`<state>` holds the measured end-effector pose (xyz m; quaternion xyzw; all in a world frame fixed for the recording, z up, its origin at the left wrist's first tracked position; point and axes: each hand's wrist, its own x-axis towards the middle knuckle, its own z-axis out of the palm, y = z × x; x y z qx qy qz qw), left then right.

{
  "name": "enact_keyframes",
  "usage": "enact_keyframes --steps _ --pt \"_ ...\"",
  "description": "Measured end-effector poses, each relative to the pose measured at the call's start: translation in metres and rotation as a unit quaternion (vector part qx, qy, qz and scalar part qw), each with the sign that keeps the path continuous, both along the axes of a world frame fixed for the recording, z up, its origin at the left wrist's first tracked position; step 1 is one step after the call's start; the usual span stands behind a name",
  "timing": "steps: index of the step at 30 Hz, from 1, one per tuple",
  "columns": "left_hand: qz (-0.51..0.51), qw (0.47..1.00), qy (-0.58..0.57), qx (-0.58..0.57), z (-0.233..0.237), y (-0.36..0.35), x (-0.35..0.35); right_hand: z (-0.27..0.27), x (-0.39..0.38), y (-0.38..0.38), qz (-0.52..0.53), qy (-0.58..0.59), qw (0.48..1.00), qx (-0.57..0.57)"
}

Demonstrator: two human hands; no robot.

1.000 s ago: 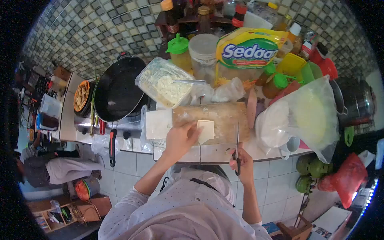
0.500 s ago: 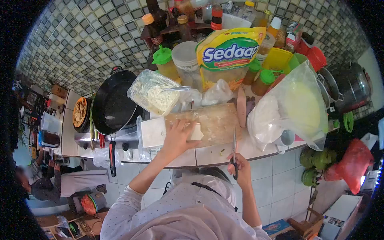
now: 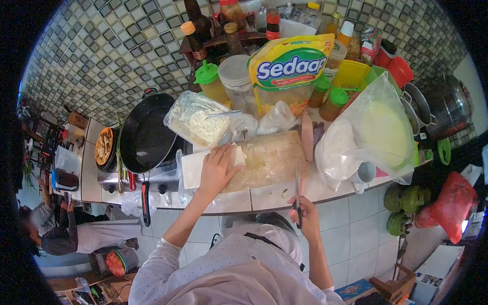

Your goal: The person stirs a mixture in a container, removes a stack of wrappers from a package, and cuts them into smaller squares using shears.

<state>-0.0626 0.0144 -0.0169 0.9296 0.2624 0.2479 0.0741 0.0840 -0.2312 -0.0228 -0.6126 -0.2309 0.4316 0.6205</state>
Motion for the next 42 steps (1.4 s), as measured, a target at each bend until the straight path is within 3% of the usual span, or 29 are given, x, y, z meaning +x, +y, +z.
enact_keyframes --steps 9,11,14,15,19,21,23,25,27,29,31,36,42 --pt "0.021 0.999 0.018 0.040 -0.001 -0.004 -0.004 -0.001 -0.007 0.003 0.010 0.002 1.000 -0.011" --pt "0.015 0.999 -0.020 0.028 0.008 -0.009 -0.011 0.002 -0.009 0.006 0.002 -0.090 0.992 -0.087" --pt "0.001 0.995 -0.098 0.003 0.010 -0.018 -0.032 0.019 -0.010 0.016 -0.003 -0.188 0.976 -0.109" --pt "-0.009 0.990 -0.141 -0.012 0.009 -0.021 -0.042 0.020 -0.010 0.018 0.001 -0.188 0.976 -0.108" --pt "0.006 0.989 -0.140 -0.038 0.003 -0.028 -0.088 0.021 -0.002 0.023 0.004 -0.220 0.968 -0.123" --pt "0.036 0.993 -0.098 -0.050 -0.003 -0.028 -0.110 0.031 0.000 0.034 -0.043 -0.353 0.929 -0.101" --pt "0.044 0.994 -0.090 -0.052 -0.014 -0.028 -0.127 0.033 0.009 0.039 -0.036 -0.374 0.919 -0.120" --pt "0.077 0.994 -0.058 -0.045 -0.018 -0.030 -0.136 0.035 0.018 0.048 -0.044 -0.475 0.873 -0.108" --pt "0.093 0.994 -0.051 -0.036 -0.022 -0.029 -0.139 0.048 0.022 0.060 -0.027 -0.472 0.871 -0.132" --pt "0.103 0.993 -0.043 -0.025 -0.024 -0.027 -0.138 0.056 0.024 0.069 -0.011 -0.552 0.816 -0.174" --pt "0.097 0.994 -0.052 -0.019 -0.023 -0.024 -0.132 0.060 0.027 0.076 -0.002 -0.546 0.818 -0.181" --pt "0.051 0.996 -0.071 0.034 -0.027 -0.023 -0.116 0.065 0.007 0.082 0.007 -0.455 0.881 -0.130" --pt "0.008 0.995 -0.078 0.065 -0.032 -0.015 -0.120 0.057 -0.029 0.077 0.027 -0.467 0.882 -0.064"
